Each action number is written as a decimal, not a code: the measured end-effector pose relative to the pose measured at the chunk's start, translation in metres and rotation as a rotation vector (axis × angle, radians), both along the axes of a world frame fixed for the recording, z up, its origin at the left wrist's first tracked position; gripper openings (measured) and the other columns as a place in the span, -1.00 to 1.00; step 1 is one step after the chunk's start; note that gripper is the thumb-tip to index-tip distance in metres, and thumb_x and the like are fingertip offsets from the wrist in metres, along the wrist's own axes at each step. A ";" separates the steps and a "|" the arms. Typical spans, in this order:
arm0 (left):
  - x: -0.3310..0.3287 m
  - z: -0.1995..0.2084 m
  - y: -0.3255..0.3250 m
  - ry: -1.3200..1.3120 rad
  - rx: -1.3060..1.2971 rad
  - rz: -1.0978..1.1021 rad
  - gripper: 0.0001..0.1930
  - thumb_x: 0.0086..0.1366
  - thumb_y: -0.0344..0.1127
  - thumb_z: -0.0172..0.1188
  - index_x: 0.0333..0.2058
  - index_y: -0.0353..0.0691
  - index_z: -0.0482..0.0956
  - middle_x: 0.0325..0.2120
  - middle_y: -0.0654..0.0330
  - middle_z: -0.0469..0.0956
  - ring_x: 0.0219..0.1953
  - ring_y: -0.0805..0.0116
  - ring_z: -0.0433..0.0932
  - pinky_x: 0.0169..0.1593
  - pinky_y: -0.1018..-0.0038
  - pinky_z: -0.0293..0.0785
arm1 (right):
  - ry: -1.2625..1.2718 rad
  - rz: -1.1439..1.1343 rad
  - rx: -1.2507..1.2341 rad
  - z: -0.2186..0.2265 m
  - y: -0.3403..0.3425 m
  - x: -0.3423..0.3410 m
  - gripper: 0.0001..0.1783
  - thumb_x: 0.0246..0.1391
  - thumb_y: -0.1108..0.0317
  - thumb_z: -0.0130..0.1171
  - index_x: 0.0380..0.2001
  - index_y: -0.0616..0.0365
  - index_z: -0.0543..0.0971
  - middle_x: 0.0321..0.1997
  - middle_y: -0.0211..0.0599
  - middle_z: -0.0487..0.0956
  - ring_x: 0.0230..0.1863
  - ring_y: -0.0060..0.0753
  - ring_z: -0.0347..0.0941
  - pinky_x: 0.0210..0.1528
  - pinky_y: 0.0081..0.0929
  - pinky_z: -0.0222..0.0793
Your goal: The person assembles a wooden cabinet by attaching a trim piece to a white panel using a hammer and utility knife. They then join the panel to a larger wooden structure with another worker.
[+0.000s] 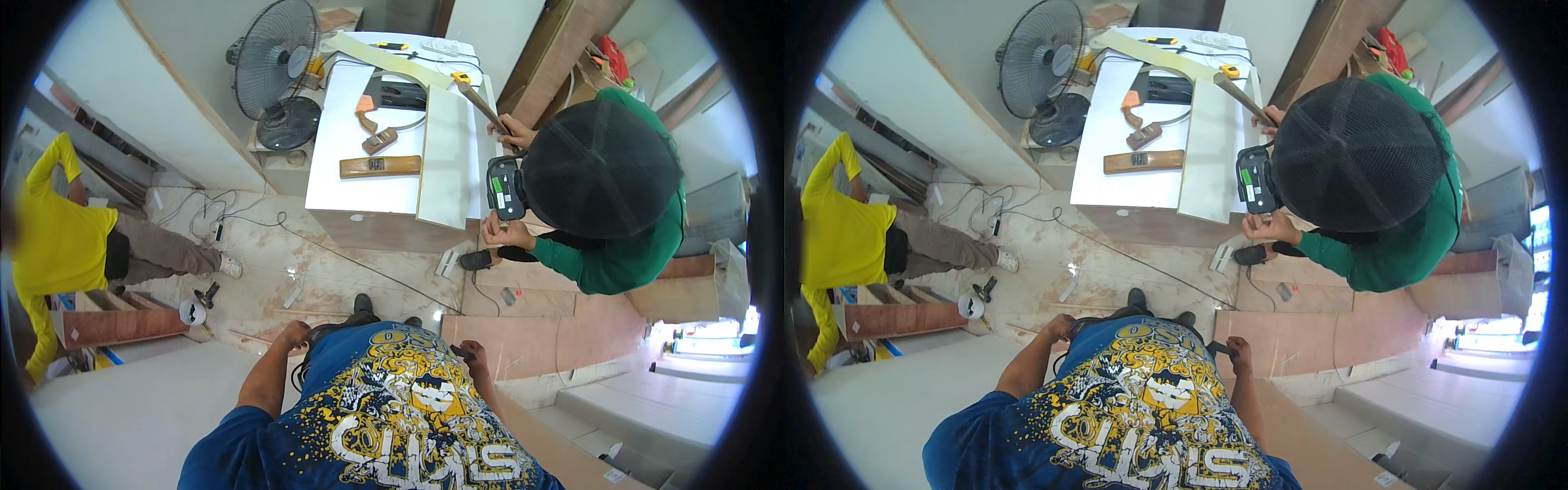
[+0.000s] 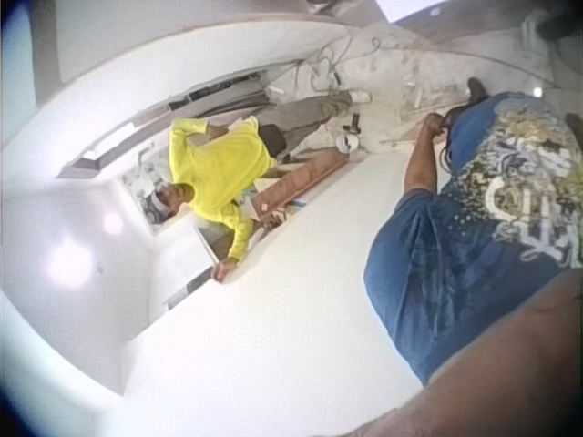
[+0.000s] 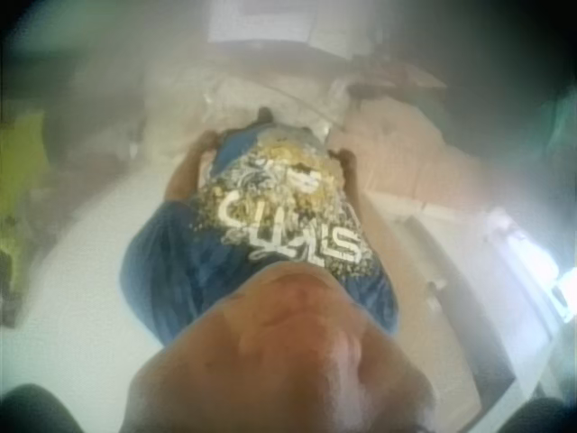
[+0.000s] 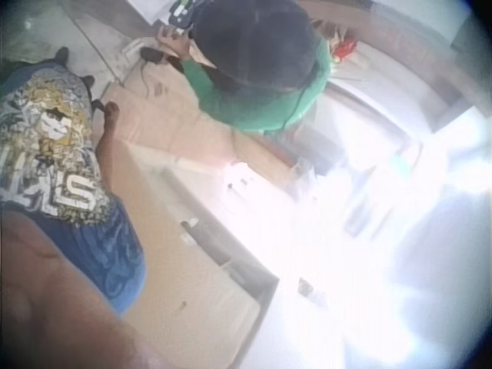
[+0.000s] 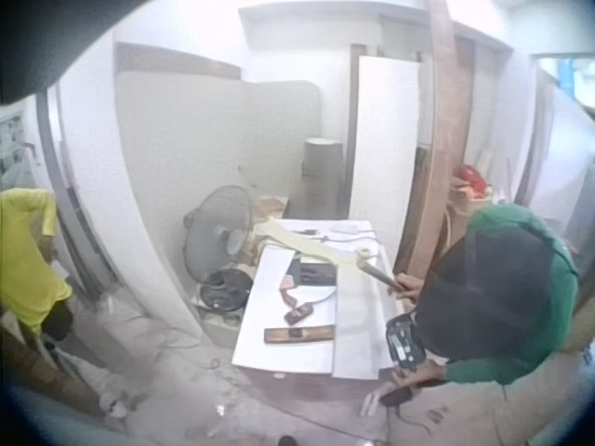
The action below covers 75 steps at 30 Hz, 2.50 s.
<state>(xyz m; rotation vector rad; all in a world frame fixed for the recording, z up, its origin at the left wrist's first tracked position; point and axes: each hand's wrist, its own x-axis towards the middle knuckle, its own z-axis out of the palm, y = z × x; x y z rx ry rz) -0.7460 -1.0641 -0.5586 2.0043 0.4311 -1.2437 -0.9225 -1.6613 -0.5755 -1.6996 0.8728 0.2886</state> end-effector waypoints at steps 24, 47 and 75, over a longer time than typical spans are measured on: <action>0.111 -0.053 -0.020 -0.065 -0.248 -0.213 -0.75 0.41 -0.17 0.22 -0.27 -0.23 0.73 -0.47 0.10 0.71 -0.48 0.26 0.70 -0.45 0.28 0.57 | 0.189 -0.180 -0.046 0.062 0.089 -0.027 -0.71 0.26 0.30 0.28 -0.07 0.29 0.71 -0.27 -0.26 0.73 -0.28 -0.41 0.62 -0.16 -0.37 0.56; 0.361 0.108 -0.393 -0.414 -0.534 0.235 -0.46 0.37 -0.16 0.44 0.11 -0.52 0.57 -0.15 -0.02 0.70 -0.21 0.23 0.70 -0.15 0.27 0.63 | 0.067 -0.144 0.115 0.015 0.045 -0.003 -0.75 0.34 0.31 0.24 -0.14 0.31 0.69 -0.31 -0.28 0.71 -0.35 -0.43 0.57 -0.24 -0.38 0.54; 0.392 0.262 -0.154 -1.041 0.027 -0.754 -0.67 0.27 -0.48 0.19 0.02 -0.34 0.57 -0.08 -0.19 0.66 0.01 -0.21 0.65 0.04 -0.06 0.58 | -0.731 0.764 -1.063 0.267 0.206 0.541 -0.49 0.07 0.37 0.44 0.13 0.00 0.64 0.26 -0.26 0.61 0.42 -0.06 0.41 0.55 0.13 0.03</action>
